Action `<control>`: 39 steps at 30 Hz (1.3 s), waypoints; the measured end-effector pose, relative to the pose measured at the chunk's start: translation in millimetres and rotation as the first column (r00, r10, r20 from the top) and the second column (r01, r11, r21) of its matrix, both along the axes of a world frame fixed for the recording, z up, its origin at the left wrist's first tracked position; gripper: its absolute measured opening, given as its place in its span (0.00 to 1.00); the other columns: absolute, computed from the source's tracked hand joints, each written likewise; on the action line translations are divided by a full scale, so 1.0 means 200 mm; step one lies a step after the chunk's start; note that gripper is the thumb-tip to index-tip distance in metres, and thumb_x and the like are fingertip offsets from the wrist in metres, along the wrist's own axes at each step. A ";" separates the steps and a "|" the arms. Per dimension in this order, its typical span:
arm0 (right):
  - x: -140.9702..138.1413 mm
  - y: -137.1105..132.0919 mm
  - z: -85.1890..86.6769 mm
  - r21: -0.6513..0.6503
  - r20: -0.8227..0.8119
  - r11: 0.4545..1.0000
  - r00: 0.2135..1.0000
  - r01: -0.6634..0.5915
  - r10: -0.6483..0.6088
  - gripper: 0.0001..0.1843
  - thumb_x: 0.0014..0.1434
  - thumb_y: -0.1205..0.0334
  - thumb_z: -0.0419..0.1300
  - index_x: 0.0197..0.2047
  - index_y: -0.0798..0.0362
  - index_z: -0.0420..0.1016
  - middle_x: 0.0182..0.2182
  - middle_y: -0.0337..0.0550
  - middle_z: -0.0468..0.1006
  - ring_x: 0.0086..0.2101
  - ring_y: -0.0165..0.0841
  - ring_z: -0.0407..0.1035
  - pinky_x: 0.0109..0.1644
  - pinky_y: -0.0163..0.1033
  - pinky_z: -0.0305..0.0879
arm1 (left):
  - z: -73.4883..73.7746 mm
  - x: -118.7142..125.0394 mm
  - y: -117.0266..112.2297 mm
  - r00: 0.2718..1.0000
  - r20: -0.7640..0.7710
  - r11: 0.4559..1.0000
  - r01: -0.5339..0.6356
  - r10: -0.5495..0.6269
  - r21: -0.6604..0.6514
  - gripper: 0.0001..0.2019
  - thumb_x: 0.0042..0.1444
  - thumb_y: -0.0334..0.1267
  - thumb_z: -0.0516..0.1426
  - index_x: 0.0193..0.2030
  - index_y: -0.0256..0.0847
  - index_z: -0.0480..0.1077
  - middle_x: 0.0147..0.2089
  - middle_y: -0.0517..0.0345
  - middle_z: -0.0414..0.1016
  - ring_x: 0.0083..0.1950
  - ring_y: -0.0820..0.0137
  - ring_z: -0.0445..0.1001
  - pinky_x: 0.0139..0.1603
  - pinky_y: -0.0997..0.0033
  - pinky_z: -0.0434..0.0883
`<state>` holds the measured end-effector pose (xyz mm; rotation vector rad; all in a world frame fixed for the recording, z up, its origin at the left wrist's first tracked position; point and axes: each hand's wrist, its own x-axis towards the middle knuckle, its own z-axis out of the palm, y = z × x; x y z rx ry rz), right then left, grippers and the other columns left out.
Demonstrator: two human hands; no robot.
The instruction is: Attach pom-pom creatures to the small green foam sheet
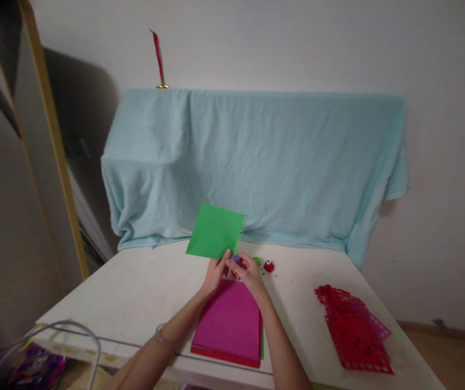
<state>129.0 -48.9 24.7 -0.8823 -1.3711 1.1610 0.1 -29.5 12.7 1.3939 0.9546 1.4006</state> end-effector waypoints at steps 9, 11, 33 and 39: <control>0.01 0.01 -0.01 0.014 0.000 1.000 1.000 0.009 -0.009 0.21 0.52 0.43 0.66 0.30 0.53 0.67 0.19 0.36 0.68 0.19 0.27 0.58 0.24 0.34 0.53 | 0.00 -0.01 0.00 0.998 -0.055 0.999 0.015 -0.013 0.041 0.24 0.61 0.58 0.52 0.27 0.37 0.62 0.20 0.65 0.57 0.23 0.77 0.57 0.26 0.75 0.55; 0.01 0.01 -0.01 0.012 0.001 1.000 1.000 0.009 -0.009 0.21 0.53 0.43 0.65 0.30 0.53 0.67 0.20 0.36 0.68 0.19 0.27 0.59 0.24 0.34 0.53 | 0.00 -0.01 0.00 0.998 -0.061 0.999 0.017 -0.015 0.037 0.24 0.61 0.58 0.52 0.26 0.37 0.61 0.20 0.65 0.56 0.23 0.77 0.57 0.26 0.75 0.55; 0.00 -0.02 0.00 0.046 0.037 0.998 0.999 0.031 -0.033 0.23 0.55 0.43 0.65 0.30 0.53 0.62 0.21 0.36 0.67 0.21 0.27 0.59 0.25 0.33 0.53 | 0.00 -0.01 0.00 0.999 -0.017 0.999 0.035 -0.035 0.020 0.23 0.59 0.58 0.54 0.28 0.37 0.63 0.21 0.64 0.58 0.24 0.77 0.57 0.26 0.75 0.56; 0.00 -0.02 0.00 0.060 0.045 0.998 0.998 0.036 -0.039 0.22 0.56 0.44 0.64 0.29 0.53 0.62 0.20 0.35 0.66 0.22 0.27 0.59 0.25 0.33 0.53 | -0.02 -0.01 0.01 0.999 0.013 0.999 0.038 -0.038 0.008 0.24 0.58 0.58 0.55 0.27 0.37 0.63 0.20 0.64 0.58 0.23 0.76 0.57 0.26 0.75 0.56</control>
